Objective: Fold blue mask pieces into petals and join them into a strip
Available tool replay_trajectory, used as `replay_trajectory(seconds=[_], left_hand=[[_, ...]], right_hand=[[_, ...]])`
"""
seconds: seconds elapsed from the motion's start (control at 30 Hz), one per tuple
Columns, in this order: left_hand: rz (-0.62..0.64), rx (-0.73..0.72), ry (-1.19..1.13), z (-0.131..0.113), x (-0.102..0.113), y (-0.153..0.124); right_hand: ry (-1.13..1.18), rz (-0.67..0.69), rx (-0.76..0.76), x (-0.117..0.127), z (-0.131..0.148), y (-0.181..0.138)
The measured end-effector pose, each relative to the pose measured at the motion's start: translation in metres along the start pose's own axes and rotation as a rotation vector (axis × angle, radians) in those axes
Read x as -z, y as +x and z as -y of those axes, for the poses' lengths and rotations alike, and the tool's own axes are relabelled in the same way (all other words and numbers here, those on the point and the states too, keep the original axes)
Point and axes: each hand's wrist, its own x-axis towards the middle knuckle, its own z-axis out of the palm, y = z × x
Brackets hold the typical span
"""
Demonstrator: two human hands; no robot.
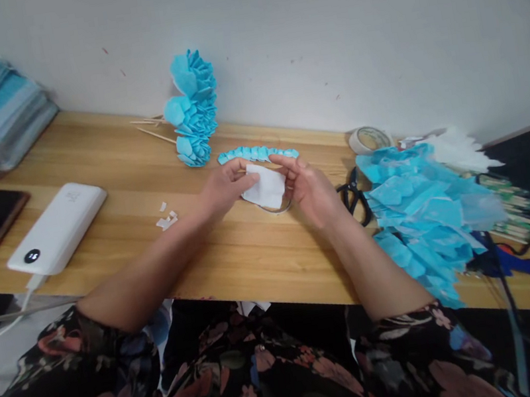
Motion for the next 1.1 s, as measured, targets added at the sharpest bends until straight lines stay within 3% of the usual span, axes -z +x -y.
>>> replay_trajectory(seconds=[0.17, 0.4, 0.57, 0.77, 1.1], left_hand=[[0.106, -0.045, 0.166, 0.000, -0.009, -0.005], [0.023, -0.111, 0.047, -0.007, -0.003, 0.000], [-0.024, -0.131, 0.049, -0.009, -0.002, -0.001], [0.044, -0.185, 0.105, -0.013, -0.007, -0.006], [0.001, -0.158, -0.013, -0.012, -0.004, -0.004]], right_hand=[[-0.089, 0.097, 0.100, 0.002, -0.001, -0.002], [-0.048, -0.058, 0.200, 0.004, -0.003, 0.001], [0.035, -0.084, 0.157, 0.004, -0.001, 0.001], [-0.068, 0.013, 0.053, -0.002, 0.008, -0.006], [-0.159, -0.044, 0.099, -0.005, 0.007, -0.006]])
